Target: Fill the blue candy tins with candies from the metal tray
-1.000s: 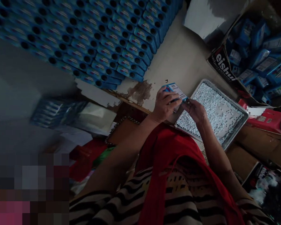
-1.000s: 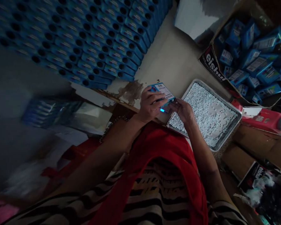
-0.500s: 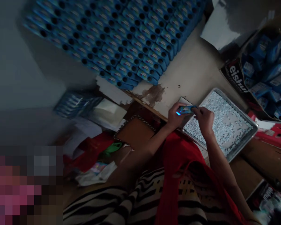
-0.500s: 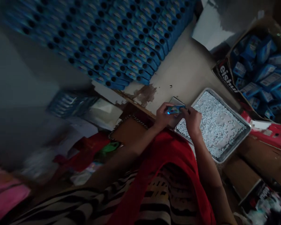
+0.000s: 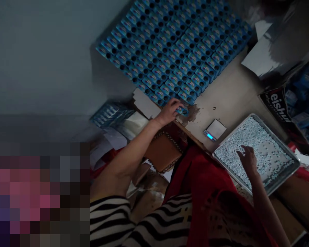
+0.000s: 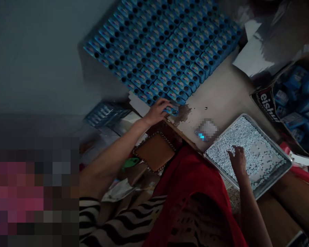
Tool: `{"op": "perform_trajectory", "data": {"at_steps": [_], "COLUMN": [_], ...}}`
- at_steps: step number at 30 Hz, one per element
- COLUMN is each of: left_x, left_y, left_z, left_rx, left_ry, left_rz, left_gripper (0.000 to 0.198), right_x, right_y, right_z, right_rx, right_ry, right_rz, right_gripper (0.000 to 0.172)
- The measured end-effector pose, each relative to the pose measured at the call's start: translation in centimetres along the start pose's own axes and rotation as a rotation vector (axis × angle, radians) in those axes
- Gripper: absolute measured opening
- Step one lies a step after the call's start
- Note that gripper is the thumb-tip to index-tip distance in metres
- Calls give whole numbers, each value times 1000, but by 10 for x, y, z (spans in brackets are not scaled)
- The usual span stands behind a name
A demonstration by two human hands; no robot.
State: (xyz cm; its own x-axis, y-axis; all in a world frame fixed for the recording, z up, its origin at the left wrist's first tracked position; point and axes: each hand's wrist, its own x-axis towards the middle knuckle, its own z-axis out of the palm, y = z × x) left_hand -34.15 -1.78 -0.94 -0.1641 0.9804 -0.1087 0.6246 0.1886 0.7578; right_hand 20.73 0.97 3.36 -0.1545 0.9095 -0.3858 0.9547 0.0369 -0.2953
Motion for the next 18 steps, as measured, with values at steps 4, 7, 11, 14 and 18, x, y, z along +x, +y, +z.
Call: {"op": "perform_trajectory", "data": {"at_steps": [4, 7, 11, 14, 18], "left_x": [18, 11, -3, -4, 51], "left_y": [-9, -16, -3, 49, 142], "left_z": [-2, 0, 9, 28, 77], "left_rx": [200, 302, 399, 363, 261], "left_ry": [28, 95, 354, 394, 146], "left_rz": [60, 138, 199, 326, 675], "left_gripper": [37, 35, 39, 63, 40], "right_x": [-6, -2, 20, 48, 108], "right_y": [-23, -34, -26, -3, 41], "right_z": [-1, -11, -46, -90, -155], "right_rx": [55, 88, 126, 150, 130], "right_ry": [-36, 12, 197, 399, 691], "right_rz": [19, 32, 54, 104, 178], "right_gripper": [35, 29, 29, 32, 32]}}
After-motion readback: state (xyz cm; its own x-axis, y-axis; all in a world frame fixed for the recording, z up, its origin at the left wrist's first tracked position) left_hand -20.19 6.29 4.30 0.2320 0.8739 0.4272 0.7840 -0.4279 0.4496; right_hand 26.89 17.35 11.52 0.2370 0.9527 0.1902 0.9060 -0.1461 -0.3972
